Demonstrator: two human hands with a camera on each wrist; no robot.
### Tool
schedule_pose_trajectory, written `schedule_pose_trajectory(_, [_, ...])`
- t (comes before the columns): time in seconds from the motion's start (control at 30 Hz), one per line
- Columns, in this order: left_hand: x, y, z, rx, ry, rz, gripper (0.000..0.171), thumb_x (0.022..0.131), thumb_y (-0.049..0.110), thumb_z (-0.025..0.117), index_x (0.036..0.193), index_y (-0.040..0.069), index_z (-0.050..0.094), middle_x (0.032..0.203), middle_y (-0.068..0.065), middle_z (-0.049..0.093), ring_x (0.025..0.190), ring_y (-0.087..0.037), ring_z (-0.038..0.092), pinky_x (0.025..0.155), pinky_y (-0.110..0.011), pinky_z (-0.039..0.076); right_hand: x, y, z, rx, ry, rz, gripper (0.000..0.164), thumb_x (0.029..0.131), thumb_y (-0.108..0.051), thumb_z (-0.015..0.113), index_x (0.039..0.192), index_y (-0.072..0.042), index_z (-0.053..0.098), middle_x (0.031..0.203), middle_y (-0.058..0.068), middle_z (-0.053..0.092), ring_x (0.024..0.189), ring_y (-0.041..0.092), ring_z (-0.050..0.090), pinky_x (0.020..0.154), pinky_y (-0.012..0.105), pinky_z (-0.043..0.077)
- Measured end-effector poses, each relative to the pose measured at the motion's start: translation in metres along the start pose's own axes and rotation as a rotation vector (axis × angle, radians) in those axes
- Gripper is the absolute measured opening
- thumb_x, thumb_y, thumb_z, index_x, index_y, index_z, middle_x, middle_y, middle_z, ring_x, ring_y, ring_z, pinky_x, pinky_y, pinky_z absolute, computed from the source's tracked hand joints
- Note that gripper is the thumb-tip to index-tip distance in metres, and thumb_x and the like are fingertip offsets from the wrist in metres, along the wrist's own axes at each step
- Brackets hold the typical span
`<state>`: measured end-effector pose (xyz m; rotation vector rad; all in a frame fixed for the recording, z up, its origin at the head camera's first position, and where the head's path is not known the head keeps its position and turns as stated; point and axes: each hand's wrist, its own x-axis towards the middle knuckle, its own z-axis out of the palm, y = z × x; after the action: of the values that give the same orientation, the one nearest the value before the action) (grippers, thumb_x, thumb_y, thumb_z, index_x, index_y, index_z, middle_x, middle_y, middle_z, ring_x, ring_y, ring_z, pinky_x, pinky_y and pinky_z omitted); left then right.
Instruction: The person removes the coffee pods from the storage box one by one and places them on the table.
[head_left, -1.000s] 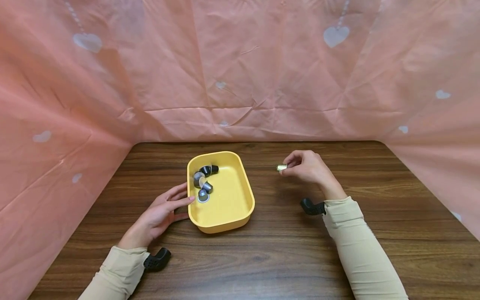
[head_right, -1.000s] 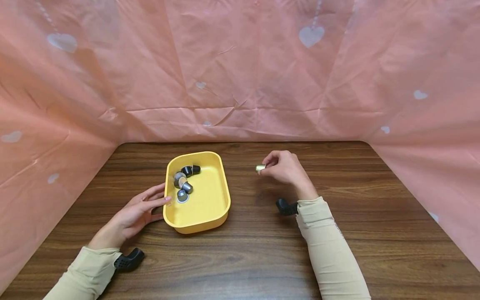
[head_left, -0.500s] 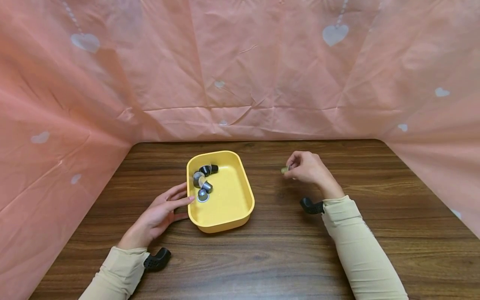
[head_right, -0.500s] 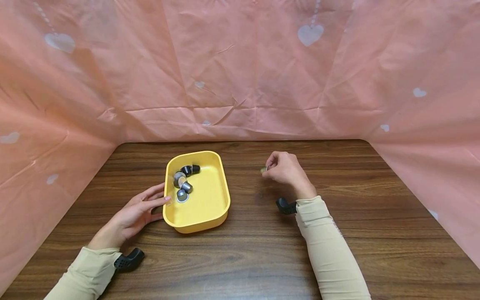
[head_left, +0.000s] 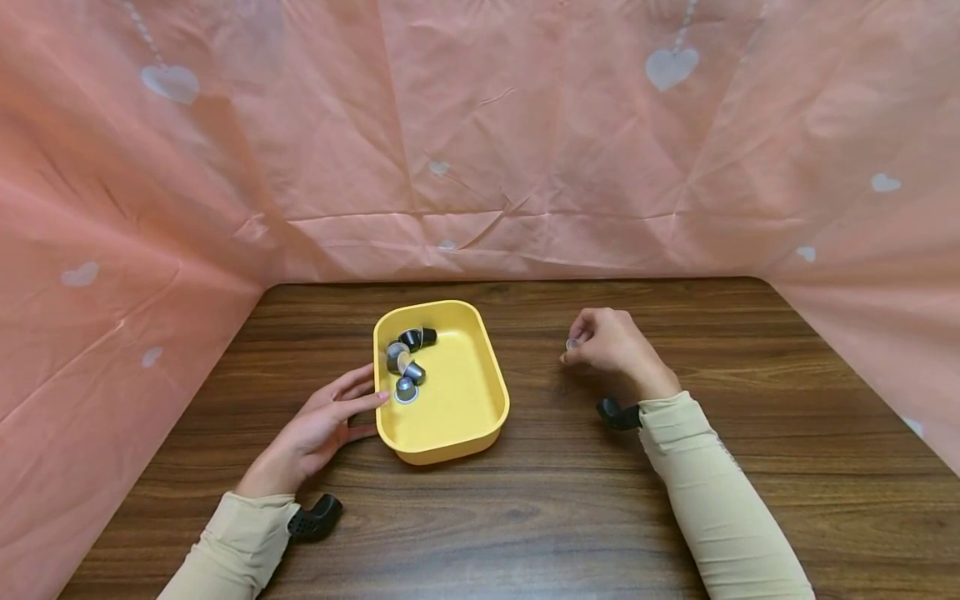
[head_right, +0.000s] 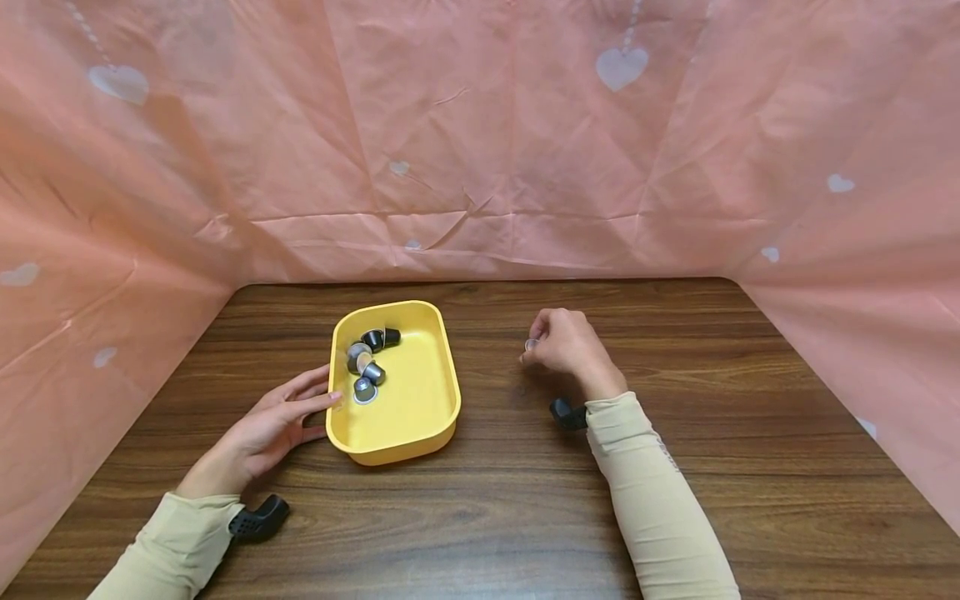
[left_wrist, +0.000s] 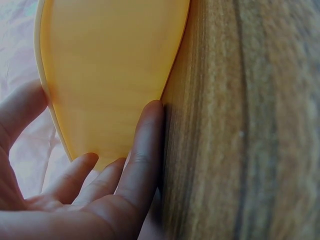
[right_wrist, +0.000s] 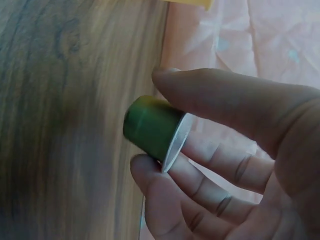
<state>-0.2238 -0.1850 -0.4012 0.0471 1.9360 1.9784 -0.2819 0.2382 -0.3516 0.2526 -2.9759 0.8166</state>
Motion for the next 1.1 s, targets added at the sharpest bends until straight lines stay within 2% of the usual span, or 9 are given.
schedule_pose_trajectory(0.2, [0.0, 0.0005, 0.0003, -0.006, 0.002, 0.002, 0.076, 0.106, 0.019, 0.069, 0.17, 0.014, 0.029, 0.172, -0.016, 0.035, 0.128, -0.013, 0.061, 0.105, -0.042, 0.057, 0.0006, 0.0001, 0.006, -0.043, -0.015, 0.007, 0.031, 0.079, -0.027, 0.094, 0.092, -0.009, 0.072, 0.093, 0.008, 0.073, 0.092, 0.027, 0.064, 0.082, 0.038, 0.052])
schedule_pose_trajectory(0.4, [-0.0008, 0.0004, 0.0, -0.006, -0.004, 0.004, 0.075, 0.106, 0.018, 0.068, 0.17, 0.014, 0.029, 0.172, -0.017, 0.035, 0.125, -0.011, 0.063, 0.104, -0.04, 0.058, 0.0022, 0.0004, 0.009, -0.073, -0.035, 0.031, 0.036, 0.076, -0.03, 0.097, 0.093, -0.009, 0.072, 0.093, 0.008, 0.072, 0.091, 0.026, 0.063, 0.079, 0.037, 0.051])
schedule_pose_trajectory(0.8, [-0.0011, 0.0003, -0.0005, -0.011, -0.011, 0.006, 0.076, 0.106, 0.018, 0.068, 0.171, 0.014, 0.029, 0.172, -0.017, 0.035, 0.126, -0.012, 0.062, 0.104, -0.039, 0.058, 0.0012, -0.0021, 0.0089, -0.118, -0.047, 0.093, 0.039, 0.077, -0.038, 0.096, 0.099, -0.014, 0.073, 0.101, 0.009, 0.073, 0.096, 0.028, 0.065, 0.078, 0.043, 0.054])
schedule_pose_trajectory(1.1, [-0.0011, -0.0003, -0.0006, -0.015, -0.009, 0.002, 0.077, 0.106, 0.018, 0.068, 0.171, 0.013, 0.028, 0.173, -0.016, 0.034, 0.128, -0.012, 0.062, 0.105, -0.04, 0.057, 0.0006, -0.0047, 0.0077, -0.136, -0.059, 0.116, 0.041, 0.078, -0.043, 0.094, 0.1, -0.016, 0.072, 0.104, 0.009, 0.072, 0.097, 0.028, 0.064, 0.076, 0.044, 0.052])
